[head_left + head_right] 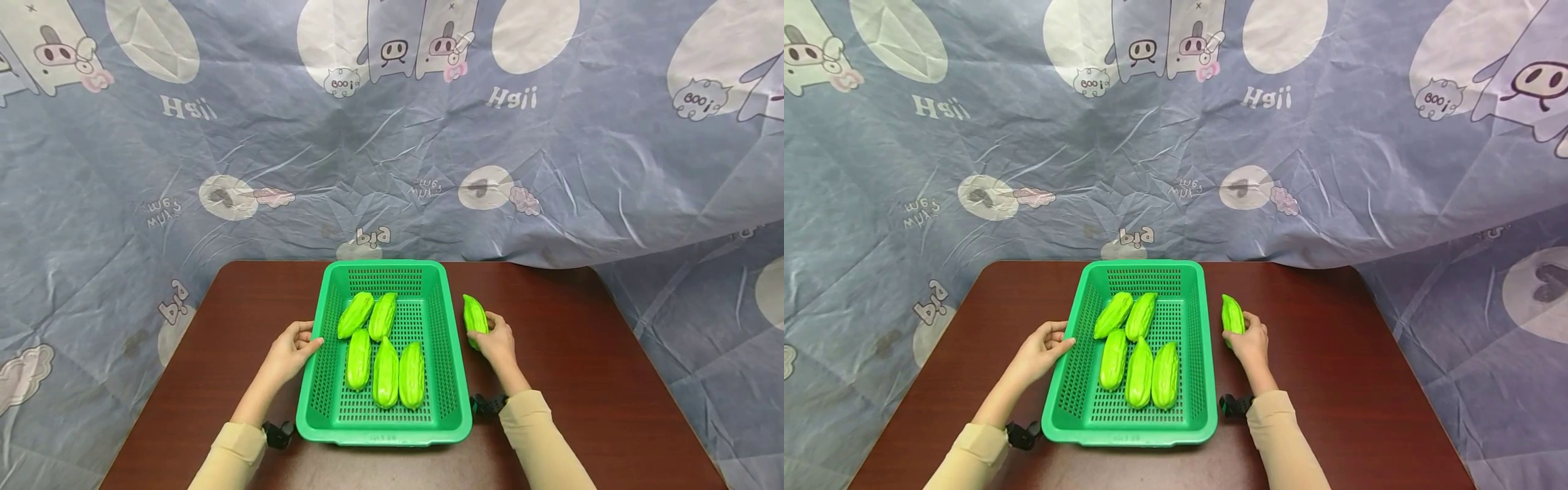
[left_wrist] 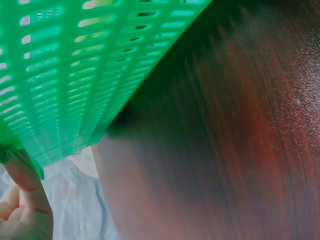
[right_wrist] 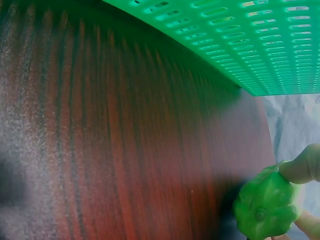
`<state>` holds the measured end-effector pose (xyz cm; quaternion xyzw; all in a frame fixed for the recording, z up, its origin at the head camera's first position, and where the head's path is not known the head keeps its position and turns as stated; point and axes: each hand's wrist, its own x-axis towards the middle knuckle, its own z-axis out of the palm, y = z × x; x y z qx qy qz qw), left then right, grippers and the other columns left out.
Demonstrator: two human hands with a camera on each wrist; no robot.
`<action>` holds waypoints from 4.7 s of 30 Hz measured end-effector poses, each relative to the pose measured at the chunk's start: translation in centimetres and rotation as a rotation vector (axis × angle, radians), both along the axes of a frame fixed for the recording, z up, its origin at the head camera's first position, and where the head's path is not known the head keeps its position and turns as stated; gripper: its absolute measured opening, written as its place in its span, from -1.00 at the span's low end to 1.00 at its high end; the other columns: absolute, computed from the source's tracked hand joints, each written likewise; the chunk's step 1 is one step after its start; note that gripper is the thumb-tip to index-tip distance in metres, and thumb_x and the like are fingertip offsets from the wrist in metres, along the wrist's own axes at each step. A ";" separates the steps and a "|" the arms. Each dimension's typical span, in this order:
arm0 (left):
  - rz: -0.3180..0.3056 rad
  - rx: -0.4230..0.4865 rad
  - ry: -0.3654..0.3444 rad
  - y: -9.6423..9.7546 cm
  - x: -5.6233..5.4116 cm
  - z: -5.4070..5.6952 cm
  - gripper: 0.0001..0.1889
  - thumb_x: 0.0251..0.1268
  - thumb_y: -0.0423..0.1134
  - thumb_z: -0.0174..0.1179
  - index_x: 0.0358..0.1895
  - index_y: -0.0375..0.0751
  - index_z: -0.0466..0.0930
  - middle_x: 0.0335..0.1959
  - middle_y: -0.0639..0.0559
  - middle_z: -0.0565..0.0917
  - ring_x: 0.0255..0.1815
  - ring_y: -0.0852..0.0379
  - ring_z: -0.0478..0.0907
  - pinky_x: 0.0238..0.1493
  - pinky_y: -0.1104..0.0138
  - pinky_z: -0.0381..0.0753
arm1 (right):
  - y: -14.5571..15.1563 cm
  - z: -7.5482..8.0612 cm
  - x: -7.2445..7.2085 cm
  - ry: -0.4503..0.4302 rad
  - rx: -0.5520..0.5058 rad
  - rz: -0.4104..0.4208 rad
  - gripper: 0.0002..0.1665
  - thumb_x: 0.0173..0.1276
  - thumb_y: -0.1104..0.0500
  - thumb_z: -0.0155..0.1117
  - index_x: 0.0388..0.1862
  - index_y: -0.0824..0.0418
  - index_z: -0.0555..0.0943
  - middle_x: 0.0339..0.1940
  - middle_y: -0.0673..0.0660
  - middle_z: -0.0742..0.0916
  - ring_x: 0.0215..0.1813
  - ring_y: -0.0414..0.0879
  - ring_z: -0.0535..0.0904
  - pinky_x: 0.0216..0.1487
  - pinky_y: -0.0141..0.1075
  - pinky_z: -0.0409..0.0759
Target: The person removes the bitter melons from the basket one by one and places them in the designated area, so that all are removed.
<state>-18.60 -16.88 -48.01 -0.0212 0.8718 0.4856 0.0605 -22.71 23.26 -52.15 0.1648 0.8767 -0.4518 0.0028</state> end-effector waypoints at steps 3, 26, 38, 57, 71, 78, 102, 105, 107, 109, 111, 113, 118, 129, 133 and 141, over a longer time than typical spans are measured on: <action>0.010 -0.005 0.001 0.0 0.0 0.1 -0.48 0.40 -0.21 0.23 0.34 -0.33 0.37 -0.02 -0.19 0.60 -0.13 0.06 0.58 -0.22 0.33 0.57 | 0.0 0.0 0.1 -0.003 0.007 0.005 -0.17 0.27 0.19 0.32 0.46 0.40 0.23 0.28 0.45 0.44 0.28 0.30 0.34 0.26 0.12 0.34; 0.018 0.012 -0.003 0.0 0.1 0.0 -0.46 0.40 -0.19 0.22 0.36 -0.33 0.37 -0.01 -0.19 0.60 -0.15 0.10 0.57 -0.23 0.35 0.55 | 0.1 -0.1 0.3 -0.028 -0.059 0.001 -0.10 0.26 0.20 0.30 0.49 0.43 0.13 0.32 0.48 0.38 0.32 0.33 0.30 0.29 0.14 0.31; 0.016 0.004 0.006 -0.1 0.0 -0.2 -0.47 0.41 -0.19 0.22 0.36 -0.30 0.37 -0.01 -0.17 0.60 -0.16 0.12 0.55 -0.22 0.34 0.53 | 0.1 0.0 0.3 -0.031 -0.056 -0.004 -0.07 0.27 0.15 0.33 0.50 0.43 0.12 0.33 0.49 0.36 0.32 0.35 0.29 0.30 0.17 0.30; 0.006 -0.007 0.018 -0.1 0.0 -0.3 -0.47 0.42 -0.19 0.20 0.36 -0.33 0.37 -0.01 -0.19 0.60 -0.13 0.06 0.58 -0.22 0.32 0.55 | 1.4 3.7 0.6 -0.030 -0.047 0.045 -0.01 0.36 -0.03 0.29 0.55 0.37 0.05 0.46 0.47 0.25 0.46 0.35 0.17 0.40 0.20 0.24; 0.008 0.003 0.031 -0.1 0.1 -0.3 -0.47 0.41 -0.19 0.22 0.35 -0.34 0.37 -0.04 -0.20 0.62 -0.21 0.13 0.57 -0.28 0.37 0.54 | 0.5 7.5 1.0 0.037 -0.080 0.099 0.06 0.37 -0.19 0.26 0.60 0.25 -0.01 0.57 0.36 0.16 0.57 0.25 0.07 0.47 0.15 0.17; 0.003 -0.007 0.031 -0.1 0.1 -0.3 -0.47 0.42 -0.18 0.21 0.35 -0.33 0.37 -0.02 -0.19 0.61 -0.18 0.12 0.57 -0.25 0.35 0.54 | -0.7 9.5 1.6 0.076 -0.108 0.129 0.06 0.35 -0.22 0.28 0.60 0.19 0.00 0.58 0.29 0.18 0.59 0.20 0.06 0.49 0.12 0.17; 0.014 -0.020 0.043 0.1 0.2 -0.2 -0.47 0.41 -0.17 0.22 0.34 -0.35 0.39 -0.06 -0.16 0.62 -0.22 0.17 0.56 -0.28 0.37 0.53 | -5.1 12.2 3.0 0.117 -0.203 0.250 0.00 0.34 -0.08 0.37 0.58 0.15 0.07 0.55 0.21 0.26 0.53 0.14 0.23 0.42 0.07 0.33; 0.012 -0.019 0.046 0.1 0.2 -0.3 -0.47 0.41 -0.17 0.22 0.34 -0.36 0.39 -0.06 -0.17 0.62 -0.23 0.16 0.56 -0.28 0.37 0.53 | -5.8 12.0 3.2 0.105 -0.193 0.279 0.00 0.32 -0.10 0.37 0.57 0.15 0.08 0.54 0.20 0.28 0.52 0.15 0.25 0.40 0.10 0.34; 0.011 -0.019 0.046 0.1 0.2 -0.3 -0.47 0.41 -0.18 0.22 0.33 -0.36 0.39 -0.07 -0.17 0.62 -0.23 0.17 0.56 -0.28 0.38 0.53 | -6.3 11.9 3.3 0.095 -0.194 0.288 -0.01 0.31 -0.10 0.38 0.56 0.13 0.10 0.53 0.18 0.29 0.52 0.14 0.26 0.39 0.10 0.35; 0.009 -0.017 0.045 0.1 0.2 -0.3 -0.48 0.41 -0.19 0.22 0.33 -0.36 0.39 -0.07 -0.17 0.62 -0.24 0.17 0.55 -0.29 0.38 0.52 | -6.7 11.8 3.4 0.088 -0.192 0.297 -0.01 0.30 -0.11 0.39 0.55 0.13 0.12 0.53 0.18 0.30 0.52 0.14 0.26 0.37 0.10 0.37; 0.007 -0.017 0.042 0.1 0.2 -0.3 -0.48 0.42 -0.19 0.21 0.34 -0.36 0.38 -0.07 -0.17 0.62 -0.24 0.17 0.55 -0.29 0.39 0.52 | -7.1 11.6 3.5 0.083 -0.195 0.303 -0.01 0.30 -0.10 0.39 0.55 0.13 0.12 0.52 0.18 0.31 0.51 0.15 0.27 0.35 0.10 0.39; 0.012 -0.013 0.035 0.1 0.1 -0.3 -0.49 0.42 -0.20 0.21 0.34 -0.34 0.38 -0.06 -0.15 0.62 -0.24 0.18 0.54 -0.28 0.38 0.52 | -7.5 11.5 3.6 0.076 -0.198 0.311 -0.01 0.30 -0.10 0.39 0.55 0.14 0.12 0.52 0.19 0.30 0.51 0.16 0.27 0.34 0.11 0.41; 0.011 -0.015 0.036 0.1 0.1 -0.3 -0.48 0.43 -0.20 0.20 0.35 -0.35 0.37 -0.05 -0.16 0.62 -0.22 0.17 0.55 -0.27 0.36 0.53 | -8.5 10.7 3.8 0.042 -0.182 0.325 0.01 0.27 -0.11 0.42 0.55 0.11 0.13 0.52 0.20 0.32 0.50 0.18 0.28 0.30 0.12 0.44; 0.013 -0.013 0.040 0.1 0.2 -0.3 -0.47 0.41 -0.20 0.22 0.34 -0.37 0.38 -0.06 -0.18 0.61 -0.21 0.14 0.56 -0.27 0.38 0.54 | -10.0 9.0 4.1 0.010 -0.136 0.336 -0.01 0.24 -0.10 0.44 0.52 0.17 0.20 0.48 0.26 0.38 0.45 0.24 0.34 0.25 0.12 0.48; 0.017 -0.012 0.042 0.1 0.3 -0.3 -0.48 0.40 -0.21 0.22 0.34 -0.36 0.39 -0.07 -0.17 0.62 -0.22 0.14 0.56 -0.28 0.38 0.54 | -10.3 8.6 4.0 -0.007 -0.122 0.332 -0.01 0.24 -0.10 0.44 0.52 0.20 0.21 0.45 0.29 0.40 0.43 0.28 0.35 0.22 0.12 0.49; 0.013 -0.007 0.041 0.1 0.1 -0.2 -0.49 0.42 -0.22 0.20 0.34 -0.36 0.37 -0.07 -0.16 0.62 -0.24 0.19 0.54 -0.27 0.37 0.53 | -10.7 7.7 3.8 -0.037 -0.099 0.325 -0.01 0.26 -0.07 0.43 0.51 0.30 0.21 0.42 0.35 0.42 0.39 0.30 0.39 0.17 0.12 0.52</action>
